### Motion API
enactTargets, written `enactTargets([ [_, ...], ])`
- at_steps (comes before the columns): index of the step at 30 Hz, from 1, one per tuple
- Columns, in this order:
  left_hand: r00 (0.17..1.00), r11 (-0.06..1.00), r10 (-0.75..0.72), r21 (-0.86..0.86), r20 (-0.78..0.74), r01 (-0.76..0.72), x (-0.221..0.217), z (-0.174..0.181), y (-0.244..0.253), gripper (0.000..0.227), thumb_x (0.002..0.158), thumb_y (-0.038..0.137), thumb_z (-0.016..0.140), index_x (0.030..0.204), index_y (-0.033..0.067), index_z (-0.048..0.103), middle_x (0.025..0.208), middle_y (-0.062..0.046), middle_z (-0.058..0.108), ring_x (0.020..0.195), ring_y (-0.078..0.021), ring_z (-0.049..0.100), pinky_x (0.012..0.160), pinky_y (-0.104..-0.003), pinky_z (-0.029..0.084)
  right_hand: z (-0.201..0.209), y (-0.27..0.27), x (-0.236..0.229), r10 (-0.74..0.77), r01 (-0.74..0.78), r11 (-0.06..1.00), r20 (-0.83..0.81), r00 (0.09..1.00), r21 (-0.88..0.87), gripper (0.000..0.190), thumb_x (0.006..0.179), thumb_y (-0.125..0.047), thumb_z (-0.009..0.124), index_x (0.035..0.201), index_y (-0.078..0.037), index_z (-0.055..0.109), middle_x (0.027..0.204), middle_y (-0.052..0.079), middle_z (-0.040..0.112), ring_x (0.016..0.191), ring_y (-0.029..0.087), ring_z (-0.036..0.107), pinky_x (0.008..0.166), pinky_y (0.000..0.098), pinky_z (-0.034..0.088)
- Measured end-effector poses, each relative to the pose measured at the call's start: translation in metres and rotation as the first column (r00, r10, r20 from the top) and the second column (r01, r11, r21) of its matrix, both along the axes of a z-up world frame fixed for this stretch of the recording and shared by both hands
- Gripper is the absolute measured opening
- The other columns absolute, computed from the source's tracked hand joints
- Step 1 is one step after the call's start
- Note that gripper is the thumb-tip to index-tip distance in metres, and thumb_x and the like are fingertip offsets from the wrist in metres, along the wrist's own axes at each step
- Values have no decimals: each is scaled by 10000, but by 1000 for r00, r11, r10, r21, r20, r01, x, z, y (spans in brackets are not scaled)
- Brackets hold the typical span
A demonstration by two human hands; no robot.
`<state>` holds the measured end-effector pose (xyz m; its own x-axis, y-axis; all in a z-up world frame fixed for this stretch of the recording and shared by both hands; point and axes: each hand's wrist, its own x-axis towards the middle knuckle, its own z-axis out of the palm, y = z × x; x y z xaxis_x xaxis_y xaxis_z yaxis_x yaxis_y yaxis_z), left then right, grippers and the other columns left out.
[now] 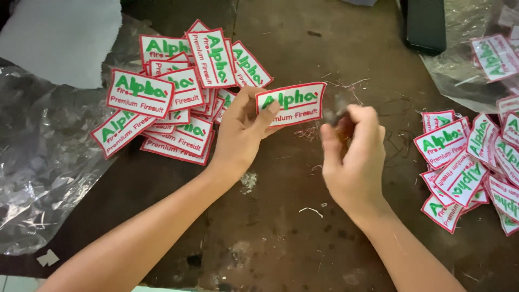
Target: Trimming excess threads from clothing labels using small scissors at a workbench.
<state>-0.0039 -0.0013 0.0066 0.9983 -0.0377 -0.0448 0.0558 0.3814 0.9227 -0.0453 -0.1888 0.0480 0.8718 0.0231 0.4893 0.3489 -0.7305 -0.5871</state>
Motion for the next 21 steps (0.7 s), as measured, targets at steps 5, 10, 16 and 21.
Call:
enactTargets([
  [5,999,997,41,-68,-9,-42,2,-7,2,339,1042,257,600,1305,48,554,1166,-195,658,1091,-269,662,959,-478,645,-18,7,-1,19,-25,974,-29,999,-225,291,1034,-263,693,1167,-41,562,748,91,597,690,295,651,570,402,558],
  [10,998,987,60,-148,-20,-62,-2,5,0,405,1046,273,572,1380,46,543,1175,-235,663,1078,-340,706,935,-504,651,-16,7,0,39,-57,958,-70,997,-283,256,991,-270,737,1102,-121,561,610,42,566,571,300,642,558,395,545],
  [16,999,993,6,-117,54,0,-5,9,-2,444,1028,265,616,1414,64,525,1209,-260,661,1100,-384,710,942,-518,639,-19,5,-1,34,-52,942,-59,998,-333,247,964,-287,754,1051,-163,559,540,10,552,530,292,654,537,383,532],
  [21,994,994,-60,-86,88,68,-2,-1,-1,487,966,101,690,1390,-10,479,1184,-221,657,1101,-311,698,920,-481,646,-15,7,-2,33,-51,933,-55,998,-357,215,990,-303,708,1042,-171,546,525,5,543,507,287,653,533,372,532],
])
